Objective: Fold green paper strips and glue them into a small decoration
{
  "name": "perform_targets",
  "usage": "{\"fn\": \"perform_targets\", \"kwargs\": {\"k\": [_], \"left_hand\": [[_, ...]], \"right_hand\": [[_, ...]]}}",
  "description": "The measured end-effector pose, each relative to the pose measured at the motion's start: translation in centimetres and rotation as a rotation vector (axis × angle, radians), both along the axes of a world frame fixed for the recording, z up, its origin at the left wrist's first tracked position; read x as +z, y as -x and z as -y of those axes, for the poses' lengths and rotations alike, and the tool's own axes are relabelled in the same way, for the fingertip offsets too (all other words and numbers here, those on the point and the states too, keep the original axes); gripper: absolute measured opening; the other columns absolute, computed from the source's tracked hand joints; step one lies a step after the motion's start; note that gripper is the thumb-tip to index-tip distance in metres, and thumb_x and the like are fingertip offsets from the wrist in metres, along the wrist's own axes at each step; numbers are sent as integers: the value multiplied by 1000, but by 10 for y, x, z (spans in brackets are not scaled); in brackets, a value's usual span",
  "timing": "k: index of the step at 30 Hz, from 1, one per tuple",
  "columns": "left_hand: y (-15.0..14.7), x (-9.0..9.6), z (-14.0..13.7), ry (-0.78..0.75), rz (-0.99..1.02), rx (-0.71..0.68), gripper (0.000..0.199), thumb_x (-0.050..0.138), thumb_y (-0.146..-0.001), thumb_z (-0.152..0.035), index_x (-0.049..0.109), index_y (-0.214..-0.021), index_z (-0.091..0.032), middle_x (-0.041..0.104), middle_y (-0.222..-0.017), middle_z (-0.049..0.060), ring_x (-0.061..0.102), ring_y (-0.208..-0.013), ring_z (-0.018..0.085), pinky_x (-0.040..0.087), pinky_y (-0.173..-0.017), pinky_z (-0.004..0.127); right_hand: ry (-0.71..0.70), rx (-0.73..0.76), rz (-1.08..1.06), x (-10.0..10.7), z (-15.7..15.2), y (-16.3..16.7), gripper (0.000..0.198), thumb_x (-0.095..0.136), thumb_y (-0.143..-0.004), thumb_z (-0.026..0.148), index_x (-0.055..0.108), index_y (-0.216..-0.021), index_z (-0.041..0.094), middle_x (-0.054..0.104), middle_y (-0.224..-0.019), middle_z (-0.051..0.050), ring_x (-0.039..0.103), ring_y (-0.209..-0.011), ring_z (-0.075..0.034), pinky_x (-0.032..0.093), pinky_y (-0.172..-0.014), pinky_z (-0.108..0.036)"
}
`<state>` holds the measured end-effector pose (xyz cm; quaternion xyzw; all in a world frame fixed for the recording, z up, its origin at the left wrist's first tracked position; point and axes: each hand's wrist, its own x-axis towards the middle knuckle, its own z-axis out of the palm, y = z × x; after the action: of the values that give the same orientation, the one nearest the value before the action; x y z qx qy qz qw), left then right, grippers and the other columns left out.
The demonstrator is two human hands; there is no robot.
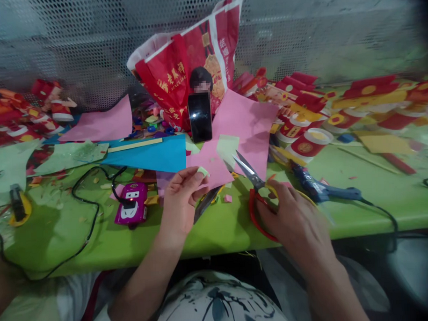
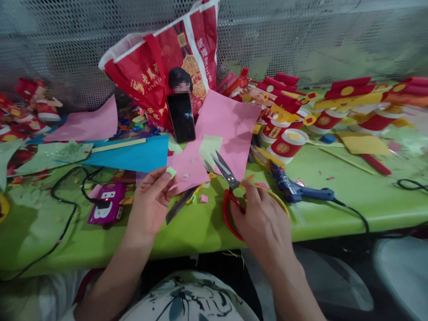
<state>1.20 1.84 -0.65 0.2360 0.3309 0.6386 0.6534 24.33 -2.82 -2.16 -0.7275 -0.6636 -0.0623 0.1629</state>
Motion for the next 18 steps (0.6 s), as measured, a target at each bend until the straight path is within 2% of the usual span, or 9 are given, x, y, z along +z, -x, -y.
{"fn": "perform_targets", "kwargs": {"k": [3, 10, 14, 18], "left_hand": [[2, 1, 0, 66, 100, -11, 31, 100, -67, -21, 81, -91, -19, 84, -84, -1, 81, -77, 11, 65, -67, 15], [4, 3, 0, 34, 115, 96, 27, 97, -69, -19, 80, -90, -20, 84, -85, -1, 82, -79, 13, 66, -70, 16], [9, 4, 0, -49, 58, 315, 21, 92, -76, -19, 78, -91, -21, 84, -90, -2, 81, -83, 12, 65, -75, 18], [7, 7, 10, -272, -143, 640, 18, 86, -86, -21, 75, -100, -25, 82, -98, -3, 78, -85, 11, 65, -78, 23]], "right_hand": [[34, -8, 38, 2, -5, 5, 47, 66, -97, 38, 66, -137, 12, 79, -110, -18, 78, -91, -36, 57, -74, -41], [148, -7, 192, 15, -5, 18, 45, 63, -101, 37, 67, -136, 10, 77, -105, -18, 76, -87, -34, 53, -71, -39], [189, 21, 244, 21, -5, 25, 46, 57, -105, 39, 65, -139, 9, 75, -107, -19, 75, -84, -32, 50, -67, -38], [176, 30, 264, 21, -6, 29, 42, 60, -104, 39, 68, -134, 11, 75, -105, -18, 74, -85, -33, 46, -61, -37]]}}
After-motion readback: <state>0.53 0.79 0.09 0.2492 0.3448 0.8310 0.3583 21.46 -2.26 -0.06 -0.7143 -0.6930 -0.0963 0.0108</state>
